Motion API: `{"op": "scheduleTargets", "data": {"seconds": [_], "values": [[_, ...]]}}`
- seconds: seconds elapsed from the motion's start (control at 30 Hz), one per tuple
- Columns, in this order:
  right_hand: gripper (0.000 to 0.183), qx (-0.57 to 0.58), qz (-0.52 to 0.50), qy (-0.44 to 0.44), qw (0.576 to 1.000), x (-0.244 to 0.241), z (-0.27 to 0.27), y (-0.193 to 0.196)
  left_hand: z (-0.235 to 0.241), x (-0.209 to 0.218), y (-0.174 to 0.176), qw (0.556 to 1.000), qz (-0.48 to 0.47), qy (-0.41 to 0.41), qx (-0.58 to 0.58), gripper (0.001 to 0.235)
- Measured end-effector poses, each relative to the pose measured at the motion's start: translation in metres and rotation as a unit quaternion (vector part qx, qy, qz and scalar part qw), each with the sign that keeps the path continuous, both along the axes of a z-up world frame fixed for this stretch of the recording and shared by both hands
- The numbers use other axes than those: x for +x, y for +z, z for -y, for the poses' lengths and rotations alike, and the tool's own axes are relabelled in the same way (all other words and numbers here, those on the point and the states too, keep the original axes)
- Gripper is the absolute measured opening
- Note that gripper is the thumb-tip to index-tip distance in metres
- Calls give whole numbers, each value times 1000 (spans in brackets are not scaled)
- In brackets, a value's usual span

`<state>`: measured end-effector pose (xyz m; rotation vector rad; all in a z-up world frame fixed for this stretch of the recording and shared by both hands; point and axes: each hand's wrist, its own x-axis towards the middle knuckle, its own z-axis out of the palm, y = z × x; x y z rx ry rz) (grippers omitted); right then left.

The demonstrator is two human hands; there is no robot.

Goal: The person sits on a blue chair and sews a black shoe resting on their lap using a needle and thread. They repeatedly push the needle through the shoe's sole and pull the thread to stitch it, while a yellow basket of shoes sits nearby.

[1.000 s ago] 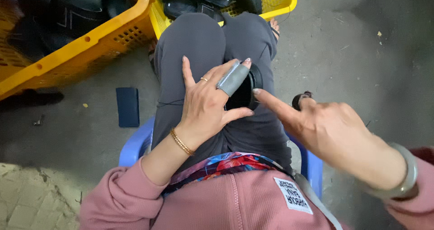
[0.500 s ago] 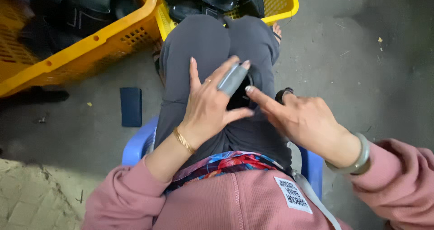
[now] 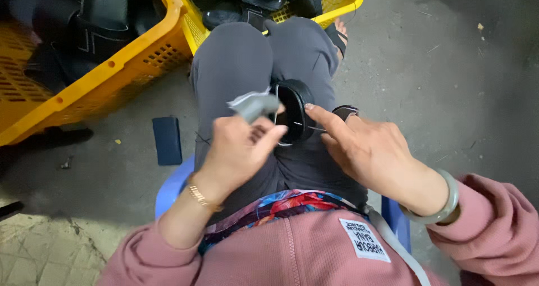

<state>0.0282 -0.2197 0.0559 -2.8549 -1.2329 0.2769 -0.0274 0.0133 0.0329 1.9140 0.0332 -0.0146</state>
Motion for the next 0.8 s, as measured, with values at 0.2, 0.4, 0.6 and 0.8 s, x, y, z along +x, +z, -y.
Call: {"op": "scheduleTargets", "data": {"seconds": [0.2, 0.4, 0.6, 0.8], "values": [[53, 67, -1, 35, 997, 1, 17, -3, 6, -2, -6, 988, -127, -86, -28, 17], [76, -193, -24, 21, 981, 16, 12, 49, 0, -1, -12, 972, 75, -167, 148, 76], [60, -204, 145, 9, 968, -2, 101, 61, 15, 2, -24, 934, 199, -81, 284, 34], [40, -175, -35, -32, 983, -12, 89, 66, 7, 4, -21, 960, 218, -54, 166, 37]]}}
